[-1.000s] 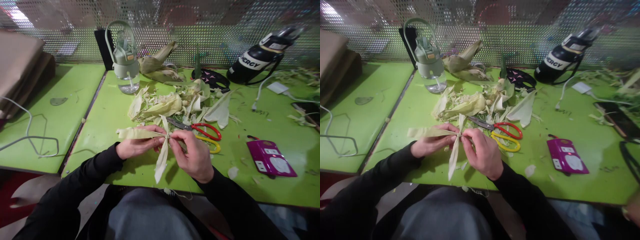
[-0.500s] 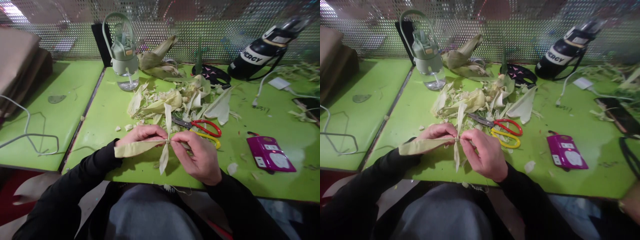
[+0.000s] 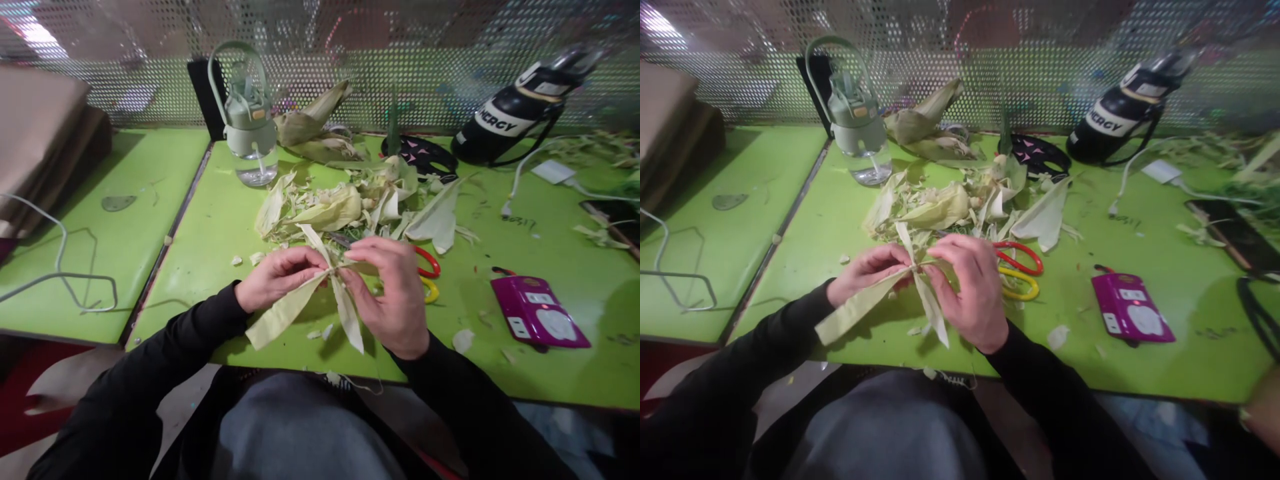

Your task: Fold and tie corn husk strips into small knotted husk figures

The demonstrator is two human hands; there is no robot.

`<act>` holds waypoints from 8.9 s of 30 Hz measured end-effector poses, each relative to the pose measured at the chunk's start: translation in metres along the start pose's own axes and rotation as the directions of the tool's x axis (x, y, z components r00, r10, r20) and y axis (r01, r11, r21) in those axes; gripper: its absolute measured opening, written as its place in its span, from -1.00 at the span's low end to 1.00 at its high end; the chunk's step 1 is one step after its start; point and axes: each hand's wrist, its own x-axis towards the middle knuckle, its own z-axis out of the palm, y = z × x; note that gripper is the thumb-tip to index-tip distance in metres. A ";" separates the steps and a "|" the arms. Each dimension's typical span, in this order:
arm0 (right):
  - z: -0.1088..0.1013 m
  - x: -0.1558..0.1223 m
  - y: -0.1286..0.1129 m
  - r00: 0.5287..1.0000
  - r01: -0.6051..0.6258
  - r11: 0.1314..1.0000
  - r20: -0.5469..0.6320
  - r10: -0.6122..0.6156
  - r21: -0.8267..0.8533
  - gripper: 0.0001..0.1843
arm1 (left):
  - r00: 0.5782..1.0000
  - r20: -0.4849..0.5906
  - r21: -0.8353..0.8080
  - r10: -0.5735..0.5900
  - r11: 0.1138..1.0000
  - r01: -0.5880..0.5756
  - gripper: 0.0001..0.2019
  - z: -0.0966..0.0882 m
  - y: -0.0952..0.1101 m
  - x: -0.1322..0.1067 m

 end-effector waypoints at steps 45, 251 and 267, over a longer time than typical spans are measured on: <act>0.000 0.002 -0.004 0.940 -0.216 0.958 0.306 0.151 0.190 -0.91 | 0.994 -0.101 0.110 -0.044 0.992 0.055 -0.58 0.002 -0.005 -0.001; 0.022 -0.004 0.012 0.802 -0.574 0.759 0.399 0.445 0.308 -0.88 | 0.906 -0.203 -0.175 -0.372 0.924 0.340 -0.82 0.009 0.004 0.005; 0.018 -0.008 0.009 0.970 0.244 0.944 0.080 -0.231 -0.224 -0.84 | 0.775 -0.404 -0.552 -0.486 0.805 0.217 -0.92 0.008 0.007 0.014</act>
